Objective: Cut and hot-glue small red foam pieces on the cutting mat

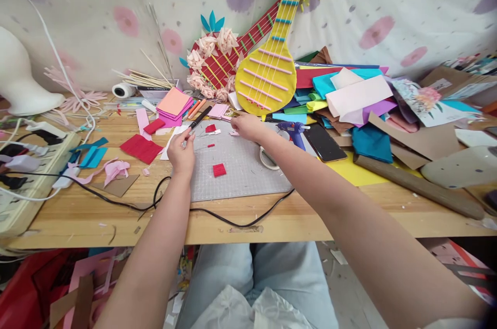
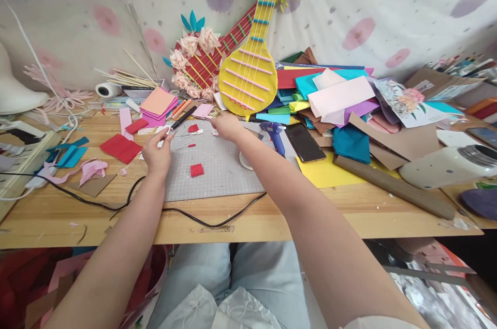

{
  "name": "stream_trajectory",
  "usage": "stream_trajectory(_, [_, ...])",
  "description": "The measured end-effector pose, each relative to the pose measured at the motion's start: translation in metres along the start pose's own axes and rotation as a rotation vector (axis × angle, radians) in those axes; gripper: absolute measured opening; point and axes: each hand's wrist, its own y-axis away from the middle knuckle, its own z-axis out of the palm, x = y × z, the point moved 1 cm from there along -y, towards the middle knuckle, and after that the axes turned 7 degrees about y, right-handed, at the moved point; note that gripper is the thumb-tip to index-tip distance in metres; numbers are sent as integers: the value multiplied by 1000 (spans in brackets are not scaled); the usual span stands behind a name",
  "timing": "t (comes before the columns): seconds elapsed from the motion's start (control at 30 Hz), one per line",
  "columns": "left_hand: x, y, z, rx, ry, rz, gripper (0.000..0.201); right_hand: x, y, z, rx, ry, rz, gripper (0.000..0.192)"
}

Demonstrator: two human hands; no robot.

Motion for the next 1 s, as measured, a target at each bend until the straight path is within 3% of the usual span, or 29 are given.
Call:
stream_trajectory(0.17, [8, 4, 1, -151, -9, 23, 26, -2, 38, 2, 63, -454, 148, 11])
stream_trajectory(0.27, [16, 9, 2, -388, -32, 23, 21, -13, 60, 13, 75, -638, 236, 12])
stream_trajectory(0.4, [24, 16, 2, -825, -77, 110, 19, -25, 76, 27, 105, -573, 277, 13])
stream_trajectory(0.5, [23, 20, 2, -942, -104, 121, 20, -28, 78, 29, 164, -483, 242, 13])
stream_trajectory(0.6, [16, 22, 5, -922, -21, 10, 15, -28, 78, 29, 171, -449, 221, 13])
stream_trajectory(0.7, [11, 23, 12, -757, 65, -58, 18, -26, 78, 29, 179, -461, 239, 16])
stream_trajectory(0.8, [16, 24, 16, -469, -34, 81, 34, -25, 78, 29, 194, -455, 297, 20])
stream_trajectory(0.87, [26, 25, 18, -319, -106, 157, 31, -26, 78, 27, 223, -431, 348, 22])
stream_trajectory(0.93, [38, 28, 22, -291, -133, 247, 28, -30, 77, 24, 263, -398, 371, 24])
stream_trajectory(1.0, [49, 33, 27, -389, -133, 324, 29, -37, 75, 21, 298, -375, 342, 24])
